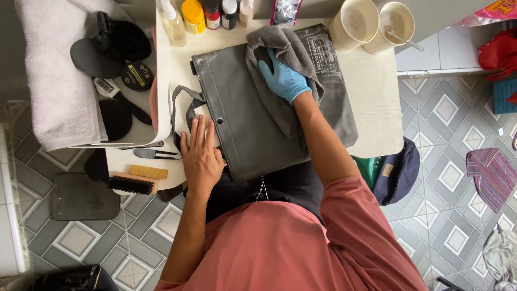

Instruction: A person cleans a grey tote bag using a brush to apply a cleaning agent and a cloth to wipe it dry.

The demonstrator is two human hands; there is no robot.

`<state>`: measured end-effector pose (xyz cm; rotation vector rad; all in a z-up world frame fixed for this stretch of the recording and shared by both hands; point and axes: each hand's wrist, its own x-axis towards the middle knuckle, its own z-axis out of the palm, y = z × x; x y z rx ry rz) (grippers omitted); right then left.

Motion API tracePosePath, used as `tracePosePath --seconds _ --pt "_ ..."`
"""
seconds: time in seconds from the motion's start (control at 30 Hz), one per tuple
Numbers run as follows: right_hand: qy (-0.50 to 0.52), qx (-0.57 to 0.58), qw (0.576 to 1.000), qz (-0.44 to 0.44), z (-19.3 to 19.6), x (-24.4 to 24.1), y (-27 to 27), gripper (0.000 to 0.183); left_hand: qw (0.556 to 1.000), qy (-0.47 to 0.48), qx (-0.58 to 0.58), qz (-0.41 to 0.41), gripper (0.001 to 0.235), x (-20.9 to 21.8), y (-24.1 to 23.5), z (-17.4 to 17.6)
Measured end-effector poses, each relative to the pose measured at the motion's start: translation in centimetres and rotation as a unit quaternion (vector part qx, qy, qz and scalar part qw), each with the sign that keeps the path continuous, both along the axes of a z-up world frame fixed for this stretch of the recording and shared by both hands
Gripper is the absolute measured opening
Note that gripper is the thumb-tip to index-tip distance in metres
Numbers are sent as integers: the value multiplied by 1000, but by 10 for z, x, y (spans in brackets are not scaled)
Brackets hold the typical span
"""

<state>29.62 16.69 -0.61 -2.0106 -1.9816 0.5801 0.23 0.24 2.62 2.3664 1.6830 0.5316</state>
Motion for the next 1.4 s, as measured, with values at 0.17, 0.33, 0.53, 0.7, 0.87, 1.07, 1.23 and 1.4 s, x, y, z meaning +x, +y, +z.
tracePosePath --seconds 0.17,0.33,0.53,0.7,0.87,1.07,1.23,1.4 --pt "-76 131 988 12 -11 15 -34 66 1000 6 5 -6 66 0 0 -1" --pt "-65 146 987 8 -18 24 -47 65 1000 -27 9 -12 67 5 6 3" --pt "-21 58 998 -14 -14 22 -49 71 997 -55 14 -43 56 34 20 5" --pt "-33 180 983 -7 10 44 -52 59 998 10 -33 -51 64 38 22 0" --pt "-38 174 982 -59 -5 93 -59 60 999 -5 -23 -39 64 39 22 0" --pt "-228 15 959 -165 77 98 -101 73 995 -4 -97 -9 63 45 20 17" --pt "-237 -51 943 -228 62 101 -142 62 993 -17 -112 -17 64 44 21 16" --pt "-262 39 949 -172 50 85 -136 44 994 -64 -89 25 72 43 19 16"
